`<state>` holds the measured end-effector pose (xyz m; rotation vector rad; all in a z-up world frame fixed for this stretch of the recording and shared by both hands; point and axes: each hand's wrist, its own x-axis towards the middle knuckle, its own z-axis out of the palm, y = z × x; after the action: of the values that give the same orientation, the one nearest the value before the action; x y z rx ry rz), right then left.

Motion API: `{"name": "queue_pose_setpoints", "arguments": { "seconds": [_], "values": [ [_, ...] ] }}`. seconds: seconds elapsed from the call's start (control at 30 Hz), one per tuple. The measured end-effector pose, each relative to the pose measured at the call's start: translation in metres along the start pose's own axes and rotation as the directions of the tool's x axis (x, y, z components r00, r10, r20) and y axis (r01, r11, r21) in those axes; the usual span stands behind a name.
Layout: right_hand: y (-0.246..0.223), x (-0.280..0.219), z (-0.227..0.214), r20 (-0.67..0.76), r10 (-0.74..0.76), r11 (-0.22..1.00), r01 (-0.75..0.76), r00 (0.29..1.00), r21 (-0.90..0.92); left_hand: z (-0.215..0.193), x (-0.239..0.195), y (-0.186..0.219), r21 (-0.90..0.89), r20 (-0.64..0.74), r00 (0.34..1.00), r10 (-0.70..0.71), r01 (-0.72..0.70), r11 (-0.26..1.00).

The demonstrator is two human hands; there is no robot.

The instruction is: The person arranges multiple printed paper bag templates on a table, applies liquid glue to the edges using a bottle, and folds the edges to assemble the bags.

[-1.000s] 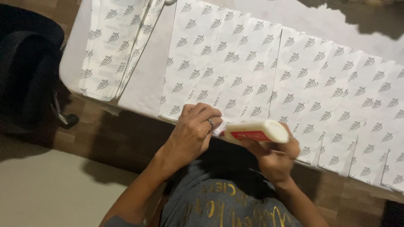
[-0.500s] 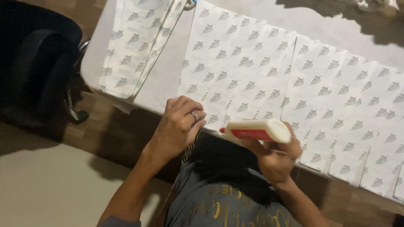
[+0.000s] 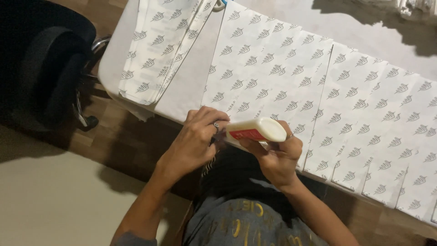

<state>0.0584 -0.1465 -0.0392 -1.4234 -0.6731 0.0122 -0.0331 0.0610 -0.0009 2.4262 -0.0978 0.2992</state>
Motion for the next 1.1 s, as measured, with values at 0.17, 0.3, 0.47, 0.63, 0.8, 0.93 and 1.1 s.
{"name": "queue_pose_setpoints", "arguments": {
  "seconds": [0.17,0.3,0.47,0.63,0.8,0.93,1.1],
  "values": [
    [-0.004,-0.006,-0.027,0.001,0.044,0.996,-0.043,0.999,-0.082,-0.009,0.003,0.008,-0.028,0.007,1.000,-0.013,0.013,1.000],
    [-0.002,-0.020,-0.058,-0.011,0.076,0.993,-0.077,0.997,-0.092,-0.001,0.001,0.002,-0.028,0.000,1.000,-0.006,0.006,1.000],
    [0.000,-0.026,-0.059,-0.043,0.041,0.990,-0.046,0.998,-0.135,0.014,0.000,-0.006,0.000,-0.114,0.993,0.020,-0.020,1.000],
    [-0.015,-0.003,-0.014,-0.010,-0.005,0.995,0.004,1.000,-0.103,0.013,0.002,-0.001,-0.003,-0.147,0.989,-0.005,0.005,1.000],
    [-0.013,0.003,0.006,-0.003,-0.028,0.999,0.028,1.000,-0.022,0.010,0.004,0.004,-0.027,-0.160,0.987,-0.015,0.011,1.000],
    [-0.010,-0.011,-0.021,-0.016,0.033,0.996,-0.035,0.999,-0.078,0.007,0.005,0.008,-0.036,-0.183,0.983,-0.018,0.011,0.999],
    [-0.015,-0.023,-0.052,-0.042,0.093,0.986,-0.098,0.995,-0.132,0.008,0.002,0.002,-0.033,-0.210,0.977,0.023,-0.030,0.999]
  ]
}}
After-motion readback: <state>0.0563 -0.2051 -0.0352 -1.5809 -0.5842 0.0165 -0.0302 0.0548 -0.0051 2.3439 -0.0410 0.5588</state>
